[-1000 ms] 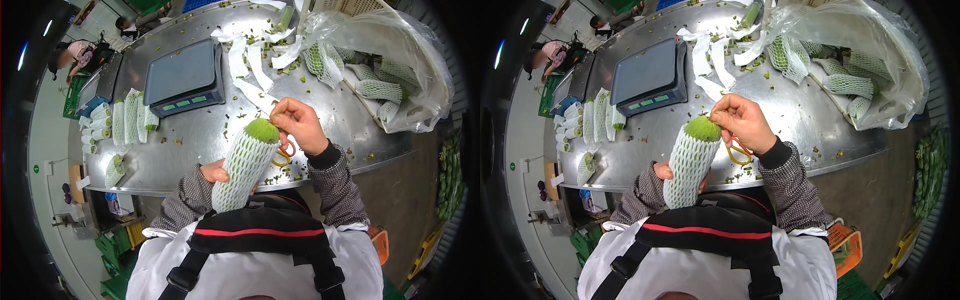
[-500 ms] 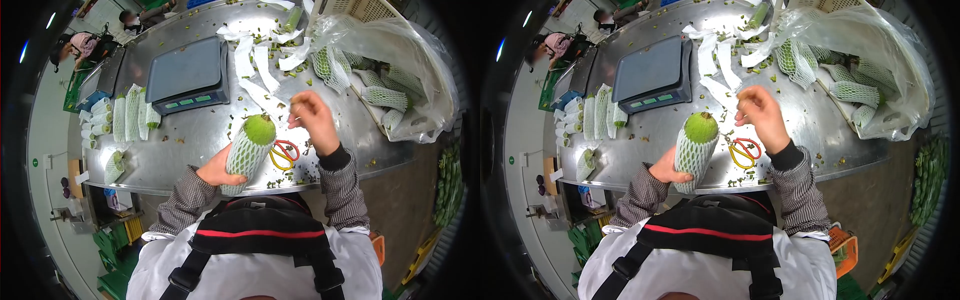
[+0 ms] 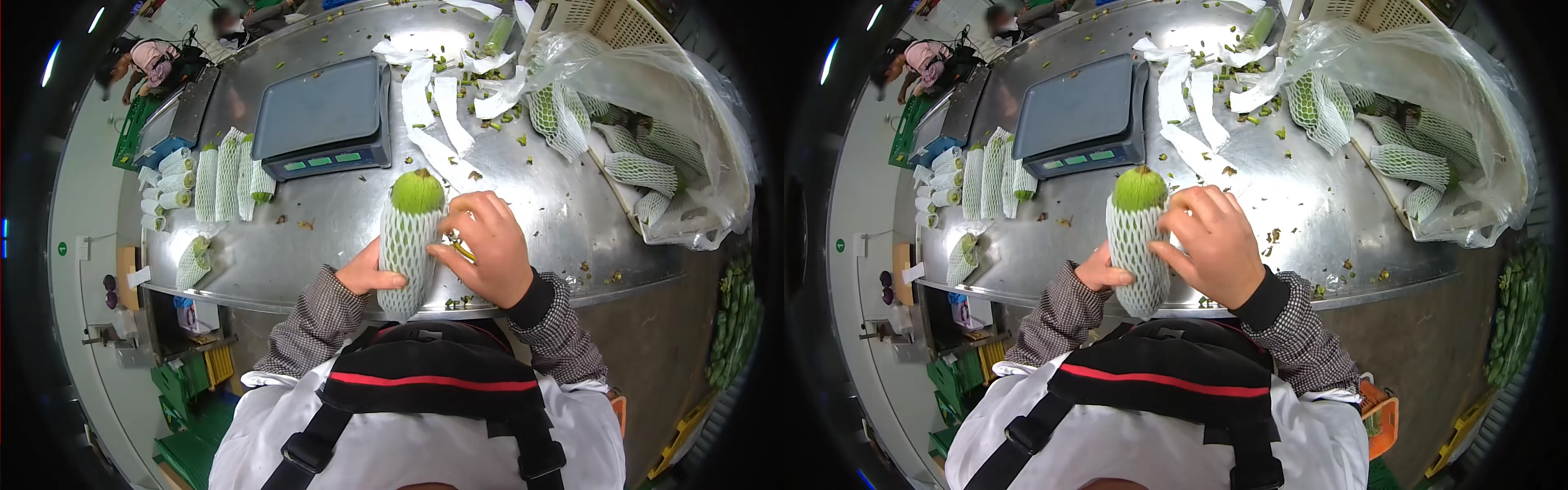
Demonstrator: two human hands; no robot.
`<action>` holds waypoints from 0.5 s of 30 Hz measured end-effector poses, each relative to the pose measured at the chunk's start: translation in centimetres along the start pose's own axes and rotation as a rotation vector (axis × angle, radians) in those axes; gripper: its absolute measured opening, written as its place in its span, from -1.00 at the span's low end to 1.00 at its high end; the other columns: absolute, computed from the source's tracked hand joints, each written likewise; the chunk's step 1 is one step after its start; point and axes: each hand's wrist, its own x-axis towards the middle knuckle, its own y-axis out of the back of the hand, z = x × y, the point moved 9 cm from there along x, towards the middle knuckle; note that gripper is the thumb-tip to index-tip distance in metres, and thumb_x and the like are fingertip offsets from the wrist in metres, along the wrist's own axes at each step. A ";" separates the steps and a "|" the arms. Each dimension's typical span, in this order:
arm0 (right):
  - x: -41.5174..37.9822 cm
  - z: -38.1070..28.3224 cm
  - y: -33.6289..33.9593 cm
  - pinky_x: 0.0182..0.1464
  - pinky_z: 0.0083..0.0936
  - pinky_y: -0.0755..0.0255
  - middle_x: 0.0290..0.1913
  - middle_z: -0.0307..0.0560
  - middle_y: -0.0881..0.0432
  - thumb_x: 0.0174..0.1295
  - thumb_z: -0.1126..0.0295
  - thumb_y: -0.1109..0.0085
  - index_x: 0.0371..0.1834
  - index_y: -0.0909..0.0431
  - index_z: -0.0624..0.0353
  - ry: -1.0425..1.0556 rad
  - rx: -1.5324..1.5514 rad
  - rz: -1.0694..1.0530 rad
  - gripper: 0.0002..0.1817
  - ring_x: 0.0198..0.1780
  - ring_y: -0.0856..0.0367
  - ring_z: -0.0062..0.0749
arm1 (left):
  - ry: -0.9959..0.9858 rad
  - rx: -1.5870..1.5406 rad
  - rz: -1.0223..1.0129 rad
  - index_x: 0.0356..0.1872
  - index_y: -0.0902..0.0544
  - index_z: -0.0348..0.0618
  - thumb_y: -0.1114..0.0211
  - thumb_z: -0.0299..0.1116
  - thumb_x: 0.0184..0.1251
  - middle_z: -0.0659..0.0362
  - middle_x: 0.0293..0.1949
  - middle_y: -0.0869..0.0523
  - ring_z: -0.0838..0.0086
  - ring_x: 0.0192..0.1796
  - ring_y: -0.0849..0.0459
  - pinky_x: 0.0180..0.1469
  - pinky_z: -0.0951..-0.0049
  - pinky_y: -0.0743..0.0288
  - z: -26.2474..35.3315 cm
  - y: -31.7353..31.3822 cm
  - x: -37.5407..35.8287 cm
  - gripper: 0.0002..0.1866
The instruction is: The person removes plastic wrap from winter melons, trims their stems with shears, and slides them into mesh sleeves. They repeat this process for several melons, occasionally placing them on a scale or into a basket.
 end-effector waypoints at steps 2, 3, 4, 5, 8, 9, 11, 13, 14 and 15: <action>-0.2 -0.7 -1.0 -0.16 -0.30 -0.35 -0.23 -0.06 -0.50 -0.13 0.39 -0.34 -0.26 -0.45 0.17 0.094 -0.065 -0.035 -0.65 -0.19 -0.50 -0.18 | 0.014 -0.156 0.006 0.33 -0.14 -0.24 -0.46 0.03 -0.11 0.06 0.16 -0.44 0.36 0.18 -0.46 0.23 0.34 -0.34 -1.0 0.3 0.0 0.02; -0.1 -1.0 -1.1 -0.16 -0.30 -0.35 -0.23 -0.06 -0.50 -0.13 0.39 -0.34 -0.26 -0.45 0.17 0.094 -0.063 -0.038 -0.65 -0.19 -0.50 -0.18 | 0.024 -0.312 0.014 0.33 -0.14 -0.23 -0.46 0.11 -0.12 0.05 0.15 -0.45 0.34 0.15 -0.50 0.19 0.33 -0.40 -1.5 0.3 -0.1 0.04; -0.1 -1.6 -1.3 -0.16 -0.31 -0.35 -0.23 -0.07 -0.50 -0.14 0.40 -0.34 -0.27 -0.45 0.17 0.114 -0.044 -0.035 -0.66 -0.19 -0.50 -0.19 | 0.005 -0.345 0.110 0.32 -0.14 -0.21 -0.43 0.28 -0.20 0.03 0.11 -0.48 0.31 0.07 -0.57 0.10 0.31 -0.50 -1.5 0.6 -0.3 0.12; -0.1 -2.2 -1.4 -0.15 -0.32 -0.34 -0.24 -0.08 -0.49 -0.15 0.41 -0.33 -0.28 -0.44 0.17 0.133 -0.025 -0.030 -0.66 -0.18 -0.49 -0.20 | 0.004 -0.346 0.113 0.32 -0.14 -0.21 -0.43 0.28 -0.20 0.03 0.11 -0.48 0.31 0.07 -0.57 0.10 0.31 -0.50 -1.6 0.7 -0.3 0.12; 1.0 -0.9 -0.7 -0.15 -0.34 -0.33 -0.27 -0.11 -0.48 -0.12 0.35 -0.33 -0.26 -0.44 0.17 -0.038 0.016 0.011 -0.65 -0.15 -0.48 -0.22 | 0.053 -0.436 0.016 0.32 -0.15 -0.19 -0.40 0.34 -0.25 0.02 0.09 -0.50 0.29 0.05 -0.58 0.08 0.27 -0.51 -3.1 0.4 -0.3 0.15; 1.4 -0.3 -0.4 -0.16 -0.34 -0.32 -0.29 -0.12 -0.47 -0.12 0.33 -0.34 -0.25 -0.44 0.16 -0.098 0.006 0.030 -0.64 -0.15 -0.48 -0.23 | 0.051 -0.437 -0.021 0.31 -0.20 -0.18 -0.38 0.33 -0.22 0.02 0.12 -0.49 0.25 0.08 -0.57 0.11 0.21 -0.50 -3.5 0.3 -0.2 0.10; 1.4 -0.3 -0.7 -0.19 -0.34 -0.31 -0.31 -0.13 -0.46 -0.10 0.31 -0.34 -0.30 -0.46 0.17 -0.063 -0.020 0.027 -0.67 -0.18 -0.46 -0.23 | 0.049 -0.436 -0.060 0.30 -0.24 -0.17 -0.36 0.32 -0.19 0.02 0.14 -0.49 0.20 0.10 -0.56 0.14 0.15 -0.48 -3.8 0.3 -0.2 0.06; 1.1 -1.0 -2.1 -0.26 -0.35 -0.28 -0.37 -0.16 -0.43 -0.09 0.34 -0.26 -0.41 -0.44 0.14 0.050 -0.053 -0.049 -0.78 -0.27 -0.43 -0.27 | 0.057 -0.494 -0.090 0.33 -0.20 -0.15 -0.32 0.37 -0.19 0.02 0.20 -0.44 0.20 0.16 -0.50 0.19 0.14 -0.43 -3.7 -0.3 -0.4 0.09; 0.7 -1.3 -2.5 -0.26 -0.35 -0.28 -0.37 -0.16 -0.43 -0.09 0.34 -0.26 -0.41 -0.44 0.14 0.051 -0.052 -0.051 -0.78 -0.27 -0.43 -0.27 | 0.056 -0.496 -0.089 0.33 -0.20 -0.15 -0.32 0.37 -0.19 0.02 0.20 -0.44 0.20 0.16 -0.50 0.19 0.14 -0.43 -3.6 -0.5 -0.5 0.09; 0.0 -3.1 -3.4 -0.29 -0.37 -0.28 -0.41 -0.18 -0.40 -0.09 0.36 -0.21 -0.47 -0.42 0.13 0.162 -0.088 -0.087 -0.82 -0.31 -0.41 -0.31 | -0.011 -0.585 -0.026 0.33 -0.20 -0.14 -0.29 0.35 -0.11 0.02 0.19 -0.45 0.22 0.17 -0.49 0.20 0.18 -0.41 -3.1 -0.3 -0.6 0.05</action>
